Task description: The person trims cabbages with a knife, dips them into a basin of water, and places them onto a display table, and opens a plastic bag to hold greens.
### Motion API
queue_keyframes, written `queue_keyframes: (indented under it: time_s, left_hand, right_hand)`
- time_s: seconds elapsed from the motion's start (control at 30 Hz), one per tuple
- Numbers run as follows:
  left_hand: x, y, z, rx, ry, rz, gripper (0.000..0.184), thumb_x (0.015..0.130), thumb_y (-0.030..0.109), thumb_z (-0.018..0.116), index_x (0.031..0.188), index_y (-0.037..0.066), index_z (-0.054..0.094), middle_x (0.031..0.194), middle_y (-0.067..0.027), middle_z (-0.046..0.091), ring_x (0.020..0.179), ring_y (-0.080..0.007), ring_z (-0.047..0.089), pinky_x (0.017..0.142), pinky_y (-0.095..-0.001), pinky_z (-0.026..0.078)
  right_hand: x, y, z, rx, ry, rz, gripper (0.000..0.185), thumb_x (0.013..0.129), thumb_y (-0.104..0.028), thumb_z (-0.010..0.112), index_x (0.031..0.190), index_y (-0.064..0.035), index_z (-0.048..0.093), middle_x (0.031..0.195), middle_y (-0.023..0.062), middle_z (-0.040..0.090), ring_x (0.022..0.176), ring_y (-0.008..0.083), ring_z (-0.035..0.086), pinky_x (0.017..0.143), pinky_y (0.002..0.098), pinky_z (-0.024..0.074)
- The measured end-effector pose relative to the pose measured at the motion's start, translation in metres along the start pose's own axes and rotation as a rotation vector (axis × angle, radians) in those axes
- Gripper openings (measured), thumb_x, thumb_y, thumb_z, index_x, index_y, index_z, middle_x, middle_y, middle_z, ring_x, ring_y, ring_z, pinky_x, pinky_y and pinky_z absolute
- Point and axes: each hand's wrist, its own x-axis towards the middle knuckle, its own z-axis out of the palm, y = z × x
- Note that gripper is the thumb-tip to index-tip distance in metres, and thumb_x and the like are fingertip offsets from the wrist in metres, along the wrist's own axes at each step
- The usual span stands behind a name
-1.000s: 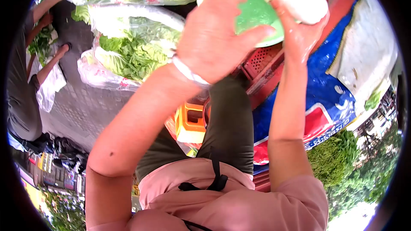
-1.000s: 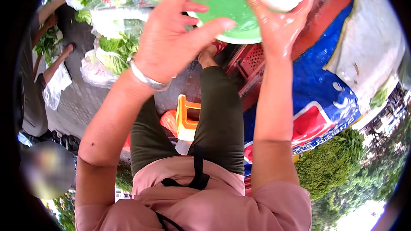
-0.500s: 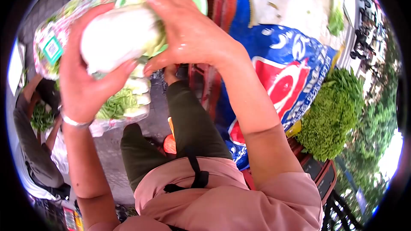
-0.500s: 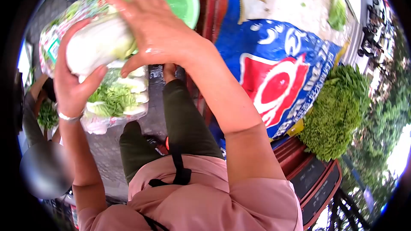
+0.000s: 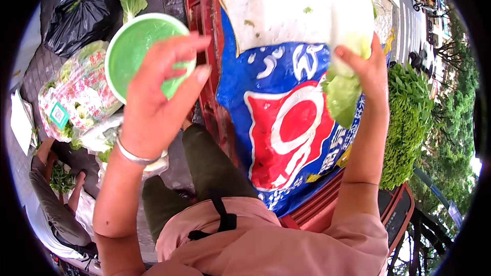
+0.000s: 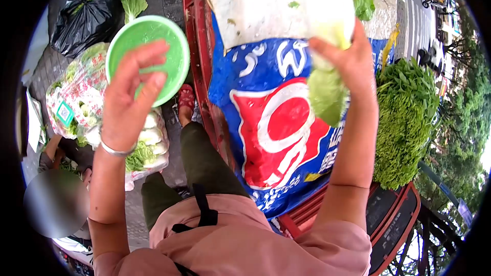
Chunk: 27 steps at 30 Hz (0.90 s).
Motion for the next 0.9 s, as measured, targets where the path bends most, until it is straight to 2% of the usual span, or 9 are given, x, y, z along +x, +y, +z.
queue_keyframes:
  time_s: [0.1, 0.3, 0.37, 0.5, 0.53, 0.63, 0.67, 0.77, 0.9]
  left_hand:
    - [-0.021, -0.025, 0.004, 0.16, -0.008, -0.08, 0.031, 0.088, 0.007, 0.06, 0.119, 0.007, 0.057, 0.126, -0.0122, 0.054, 0.112, -0.0221, 0.054, 0.089, -0.0331, 0.048]
    - [-0.102, -0.096, -0.034, 0.425, 0.032, -0.34, 0.028, 0.084, 0.003, 0.061, 0.112, 0.005, 0.059, 0.113, -0.0131, 0.059, 0.101, -0.0268, 0.059, 0.079, -0.0328, 0.049]
    - [-0.13, -0.116, -0.048, 0.465, 0.069, -0.417, 0.027, 0.082, 0.002, 0.062, 0.109, 0.003, 0.059, 0.106, -0.0171, 0.06, 0.095, -0.0319, 0.059, 0.077, -0.0356, 0.048]
    - [-0.181, -0.146, -0.062, 0.481, 0.116, -0.64, 0.026, 0.083, 0.002, 0.061, 0.109, 0.005, 0.059, 0.096, -0.013, 0.059, 0.083, -0.0269, 0.058, 0.068, -0.0353, 0.048]
    - [-0.192, -0.151, -0.06, 0.452, 0.151, -0.655, 0.026, 0.084, 0.004, 0.061, 0.11, 0.006, 0.059, 0.093, -0.0115, 0.059, 0.079, -0.0237, 0.059, 0.063, -0.0336, 0.048]
    - [-0.212, -0.165, -0.05, 0.415, 0.15, -0.732, 0.027, 0.084, 0.005, 0.063, 0.11, 0.007, 0.059, 0.093, -0.0104, 0.059, 0.077, -0.0219, 0.059, 0.061, -0.0322, 0.048]
    - [-0.21, -0.162, -0.045, 0.407, 0.137, -0.768, 0.026, 0.084, 0.007, 0.063, 0.11, 0.007, 0.059, 0.094, -0.0104, 0.059, 0.078, -0.0211, 0.06, 0.061, -0.0317, 0.049]
    - [-0.213, -0.166, -0.031, 0.338, 0.106, -0.812, 0.026, 0.085, 0.008, 0.063, 0.11, 0.006, 0.059, 0.094, -0.0104, 0.059, 0.079, -0.0211, 0.061, 0.062, -0.0315, 0.049]
    - [-0.21, -0.166, -0.023, 0.322, 0.086, -0.778, 0.025, 0.085, 0.008, 0.063, 0.11, 0.005, 0.059, 0.094, -0.0113, 0.061, 0.078, -0.0211, 0.062, 0.066, -0.0319, 0.05]
  right_hand:
    - [0.083, 0.047, -0.048, -0.177, 0.097, 0.124, 0.076, 0.063, -0.033, 0.083, 0.119, 0.0071, 0.051, 0.105, 0.0206, 0.064, 0.092, 0.0261, 0.066, 0.078, 0.0336, 0.0531]
    - [0.24, 0.089, -0.057, -0.748, 0.225, 0.149, 0.086, 0.058, -0.048, 0.079, 0.118, 0.007, 0.052, 0.11, 0.0231, 0.063, 0.1, 0.033, 0.063, 0.086, 0.0382, 0.0498]
    - [0.275, 0.101, -0.049, -0.823, 0.239, 0.164, 0.089, 0.057, -0.051, 0.078, 0.12, 0.0053, 0.051, 0.114, 0.0239, 0.061, 0.105, 0.0338, 0.061, 0.089, 0.0401, 0.0488]
    - [0.307, 0.11, -0.033, -0.976, 0.346, 0.214, 0.09, 0.059, -0.052, 0.077, 0.125, 0.0015, 0.048, 0.119, 0.0229, 0.059, 0.109, 0.0346, 0.059, 0.092, 0.0411, 0.048]
    - [0.311, 0.112, -0.032, -0.929, 0.34, 0.279, 0.099, 0.059, -0.059, 0.075, 0.132, -0.0003, 0.041, 0.125, 0.0244, 0.052, 0.117, 0.0383, 0.052, 0.097, 0.0467, 0.0427]
    - [0.333, 0.146, -0.022, -0.927, 0.533, 0.175, 0.109, 0.06, -0.065, 0.072, 0.14, -0.0023, 0.031, 0.135, 0.0273, 0.04, 0.126, 0.0425, 0.04, 0.102, 0.0546, 0.034]
    - [0.328, 0.141, -0.016, -0.836, 0.482, 0.232, 0.113, 0.062, -0.068, 0.07, 0.145, -0.0054, 0.024, 0.141, 0.0299, 0.029, 0.13, 0.045, 0.031, 0.103, 0.0592, 0.0286]
    - [0.305, 0.132, -0.019, -0.851, 0.406, 0.158, 0.11, 0.064, -0.065, 0.07, 0.146, -0.0078, 0.023, 0.141, 0.0296, 0.028, 0.129, 0.0446, 0.033, 0.102, 0.0588, 0.0293]
    - [0.3, 0.139, -0.022, -0.976, 0.404, 0.078, 0.098, 0.069, -0.054, 0.069, 0.145, -0.0088, 0.025, 0.136, 0.0282, 0.039, 0.121, 0.0472, 0.042, 0.1, 0.0507, 0.0366]
